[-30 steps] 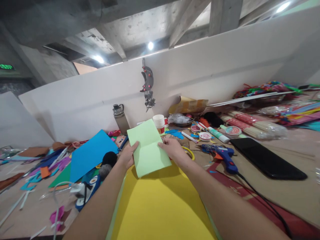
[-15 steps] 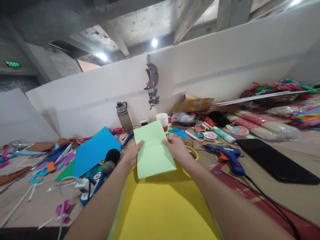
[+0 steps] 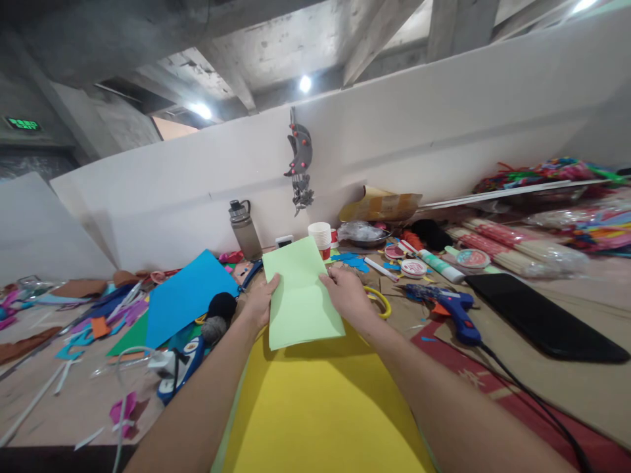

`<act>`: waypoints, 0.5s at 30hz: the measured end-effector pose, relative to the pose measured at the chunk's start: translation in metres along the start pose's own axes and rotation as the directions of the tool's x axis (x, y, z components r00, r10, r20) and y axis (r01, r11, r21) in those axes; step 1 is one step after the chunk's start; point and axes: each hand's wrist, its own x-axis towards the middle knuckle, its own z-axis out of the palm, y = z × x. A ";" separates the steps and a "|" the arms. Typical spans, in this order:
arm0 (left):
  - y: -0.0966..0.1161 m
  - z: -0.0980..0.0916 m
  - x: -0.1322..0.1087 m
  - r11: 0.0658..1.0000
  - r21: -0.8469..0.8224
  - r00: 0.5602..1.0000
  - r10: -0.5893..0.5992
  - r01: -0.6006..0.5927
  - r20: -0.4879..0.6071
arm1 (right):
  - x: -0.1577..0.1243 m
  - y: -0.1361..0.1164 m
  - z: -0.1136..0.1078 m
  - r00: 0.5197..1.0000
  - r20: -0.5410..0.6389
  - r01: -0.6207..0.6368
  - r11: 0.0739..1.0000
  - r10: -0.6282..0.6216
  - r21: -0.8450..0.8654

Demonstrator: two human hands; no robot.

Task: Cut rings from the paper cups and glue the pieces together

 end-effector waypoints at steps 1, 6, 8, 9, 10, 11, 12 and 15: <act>-0.001 0.000 0.000 1.000 0.011 1.000 0.008 -0.008 -0.007 | 0.000 0.000 0.000 1.000 -0.001 0.005 1.000 -0.005 -0.006; -0.003 -0.001 0.001 0.995 0.067 0.997 0.074 -0.074 -0.001 | 0.000 0.001 0.000 1.000 -0.021 0.013 1.000 -0.013 -0.018; -0.004 -0.002 0.001 0.994 0.083 0.997 0.066 -0.069 0.038 | 0.000 0.001 -0.001 0.999 -0.035 0.007 1.000 -0.007 -0.012; -0.003 -0.003 0.000 0.995 0.091 0.997 0.046 -0.052 0.062 | 0.000 0.001 -0.001 0.999 -0.041 0.002 1.000 -0.002 -0.008; -0.004 -0.004 0.000 0.995 0.098 0.996 0.024 -0.033 0.087 | -0.001 0.001 -0.001 0.999 -0.049 -0.004 1.000 0.004 -0.002; -0.004 -0.004 -0.001 0.994 0.104 0.994 0.007 -0.018 0.109 | -0.001 0.001 -0.001 0.998 -0.055 -0.010 1.000 0.010 0.005; -0.004 -0.004 -0.001 0.994 0.106 0.993 0.000 -0.014 0.122 | -0.001 0.001 -0.001 0.998 -0.059 -0.016 1.000 0.017 0.013; -0.005 -0.004 -0.002 0.994 0.110 0.993 0.018 -0.031 0.116 | -0.002 0.001 -0.001 0.998 -0.057 -0.032 0.998 0.035 0.052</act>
